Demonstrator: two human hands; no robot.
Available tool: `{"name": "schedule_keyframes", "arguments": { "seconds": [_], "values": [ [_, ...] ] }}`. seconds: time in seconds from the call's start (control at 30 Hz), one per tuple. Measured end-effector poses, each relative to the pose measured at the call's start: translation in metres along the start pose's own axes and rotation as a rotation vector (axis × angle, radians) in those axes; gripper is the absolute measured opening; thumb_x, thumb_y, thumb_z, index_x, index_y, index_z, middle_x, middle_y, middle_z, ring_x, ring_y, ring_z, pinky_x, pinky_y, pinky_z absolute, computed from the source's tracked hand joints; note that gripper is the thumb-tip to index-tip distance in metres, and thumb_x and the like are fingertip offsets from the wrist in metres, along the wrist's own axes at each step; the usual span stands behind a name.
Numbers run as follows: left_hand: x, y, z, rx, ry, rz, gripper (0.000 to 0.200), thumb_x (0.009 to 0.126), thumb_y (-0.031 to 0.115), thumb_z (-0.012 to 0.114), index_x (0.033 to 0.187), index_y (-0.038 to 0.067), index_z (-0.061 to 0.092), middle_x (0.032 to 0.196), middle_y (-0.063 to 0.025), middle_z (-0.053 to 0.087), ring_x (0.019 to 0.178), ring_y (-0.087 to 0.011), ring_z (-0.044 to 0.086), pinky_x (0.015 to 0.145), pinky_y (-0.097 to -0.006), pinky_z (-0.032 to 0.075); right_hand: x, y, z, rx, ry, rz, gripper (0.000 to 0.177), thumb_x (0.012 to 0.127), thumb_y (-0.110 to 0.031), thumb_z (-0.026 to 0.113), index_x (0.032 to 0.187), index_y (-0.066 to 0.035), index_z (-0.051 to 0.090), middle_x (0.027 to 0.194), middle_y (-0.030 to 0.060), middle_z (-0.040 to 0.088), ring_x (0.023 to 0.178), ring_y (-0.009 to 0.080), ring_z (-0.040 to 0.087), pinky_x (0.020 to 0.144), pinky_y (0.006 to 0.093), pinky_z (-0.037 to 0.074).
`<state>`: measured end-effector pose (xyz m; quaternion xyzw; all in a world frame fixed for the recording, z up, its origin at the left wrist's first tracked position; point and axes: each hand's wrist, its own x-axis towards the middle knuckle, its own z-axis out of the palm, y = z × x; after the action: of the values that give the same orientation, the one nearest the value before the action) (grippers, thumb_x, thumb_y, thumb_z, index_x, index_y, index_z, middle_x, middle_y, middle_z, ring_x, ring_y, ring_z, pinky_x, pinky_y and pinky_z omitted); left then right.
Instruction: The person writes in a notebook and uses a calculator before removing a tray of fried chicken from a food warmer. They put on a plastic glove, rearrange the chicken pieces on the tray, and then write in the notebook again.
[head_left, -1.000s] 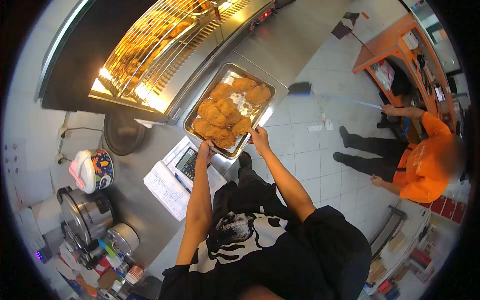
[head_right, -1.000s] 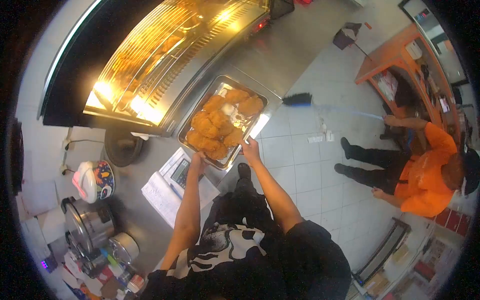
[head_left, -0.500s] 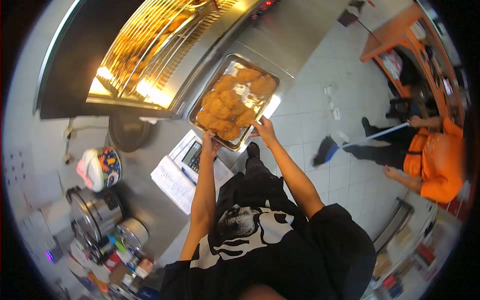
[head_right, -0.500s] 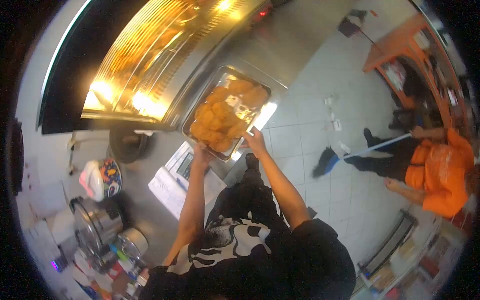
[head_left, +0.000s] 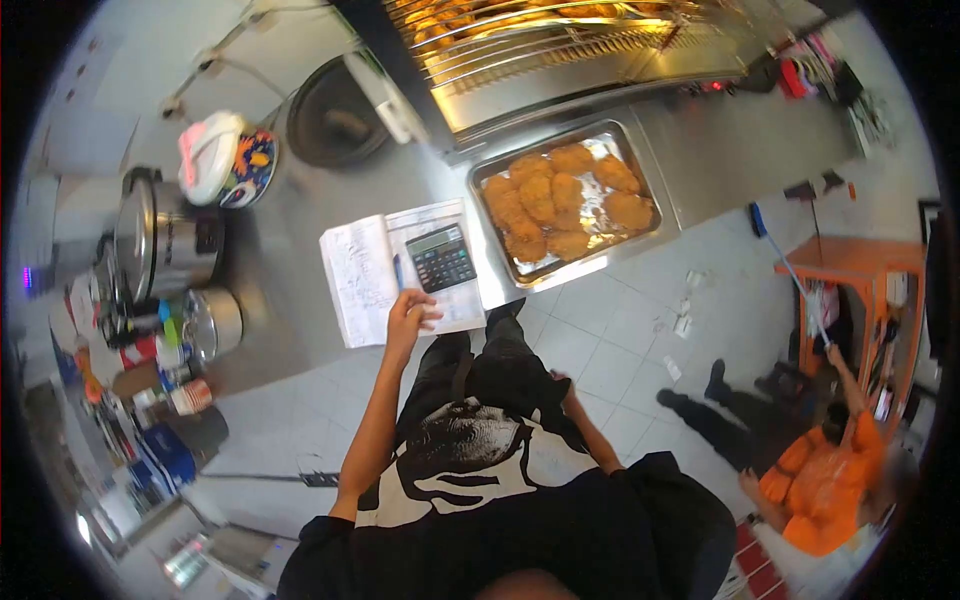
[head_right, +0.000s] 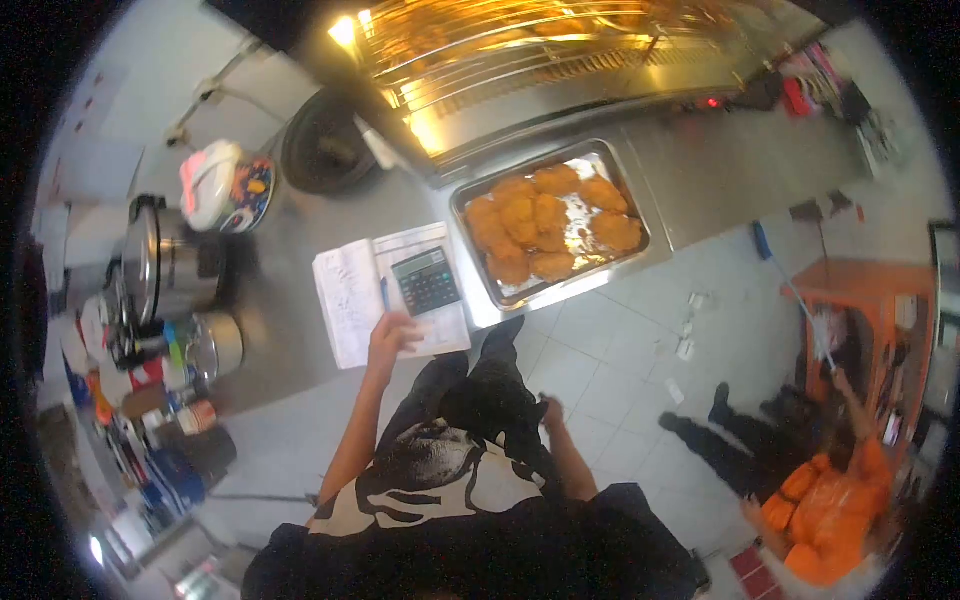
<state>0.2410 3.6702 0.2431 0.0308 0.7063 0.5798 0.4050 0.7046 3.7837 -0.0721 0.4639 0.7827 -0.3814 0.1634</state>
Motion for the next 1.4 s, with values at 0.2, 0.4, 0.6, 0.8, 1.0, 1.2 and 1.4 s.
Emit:
{"name": "schedule_keyframes", "arguments": {
  "seconds": [0.2, 0.4, 0.6, 0.8, 1.0, 1.2, 1.4],
  "values": [
    [-0.110, -0.116, -0.102, -0.118, 0.482, -0.236, 0.016, 0.093, 0.015, 0.051, 0.106, 0.010, 0.059, 0.095, -0.0041, 0.067, 0.069, -0.0142, 0.069, 0.052, -0.0272, 0.049, -0.024, -0.025, -0.101, 0.516, -0.367, 0.435, 0.026, 0.097, -0.027, 0.050, 0.110, -0.008, 0.064, 0.102, 0.0081, 0.069, 0.084, 0.0253, 0.065, 0.077, 0.0422, 0.055],
    [-0.180, -0.236, -0.164, -0.111, 0.693, -0.235, 0.017, 0.089, 0.014, 0.060, 0.104, 0.007, 0.062, 0.089, -0.0052, 0.068, 0.066, -0.0132, 0.068, 0.048, -0.0267, 0.049, 0.013, -0.111, -0.122, 0.447, -0.395, 0.360, 0.027, 0.096, -0.024, 0.051, 0.114, -0.008, 0.063, 0.105, 0.0081, 0.068, 0.087, 0.0238, 0.064, 0.078, 0.0409, 0.055],
    [-0.254, -0.306, -0.206, -0.203, 0.797, -0.234, 0.019, 0.088, 0.013, 0.064, 0.105, 0.004, 0.064, 0.090, -0.0079, 0.068, 0.066, -0.0170, 0.069, 0.057, -0.0298, 0.055, -0.006, -0.215, -0.067, 0.346, -0.439, 0.239, 0.029, 0.095, -0.022, 0.051, 0.119, -0.008, 0.061, 0.108, 0.0082, 0.068, 0.089, 0.0223, 0.064, 0.079, 0.0396, 0.055],
    [-0.322, -0.351, -0.280, -0.305, 1.007, -0.203, 0.019, 0.088, 0.013, 0.065, 0.104, 0.002, 0.064, 0.088, -0.0094, 0.068, 0.069, -0.0191, 0.070, 0.061, -0.0311, 0.058, -0.045, -0.309, 0.006, 0.242, -0.554, 0.119, 0.032, 0.094, -0.020, 0.052, 0.123, -0.008, 0.059, 0.111, 0.0083, 0.067, 0.092, 0.0207, 0.064, 0.079, 0.0383, 0.055],
    [-0.367, -0.354, -0.358, -0.550, 1.170, -0.120, 0.016, 0.093, 0.017, 0.061, 0.107, 0.008, 0.062, 0.090, -0.0043, 0.068, 0.070, -0.0154, 0.069, 0.052, -0.0254, 0.049, -0.063, -0.438, 0.056, 0.175, -0.717, -0.021, 0.036, 0.093, -0.017, 0.053, 0.128, -0.008, 0.058, 0.114, 0.0084, 0.067, 0.094, 0.0192, 0.064, 0.080, 0.0370, 0.055],
    [-0.389, -0.399, -0.393, -0.684, 1.271, -0.189, 0.023, 0.092, 0.018, 0.062, 0.114, 0.010, 0.060, 0.097, -0.0053, 0.067, 0.074, -0.0154, 0.069, 0.058, -0.0276, 0.052, -0.093, -0.620, 0.108, 0.146, -0.939, -0.338, 0.043, 0.093, -0.021, 0.053, 0.136, -0.012, 0.052, 0.117, 0.0101, 0.066, 0.096, 0.0196, 0.064, 0.081, 0.0369, 0.055],
    [-0.398, -0.501, -0.387, -0.386, 1.139, -0.317, 0.029, 0.089, 0.016, 0.057, 0.116, 0.005, 0.063, 0.097, -0.0109, 0.071, 0.076, -0.0191, 0.070, 0.062, -0.0314, 0.053, -0.156, -0.870, 0.249, -0.063, -1.251, -0.606, 0.030, 0.099, -0.011, 0.056, 0.127, -0.007, 0.061, 0.111, 0.0040, 0.067, 0.104, 0.0150, 0.064, 0.084, 0.0286, 0.051]
  ]
}}
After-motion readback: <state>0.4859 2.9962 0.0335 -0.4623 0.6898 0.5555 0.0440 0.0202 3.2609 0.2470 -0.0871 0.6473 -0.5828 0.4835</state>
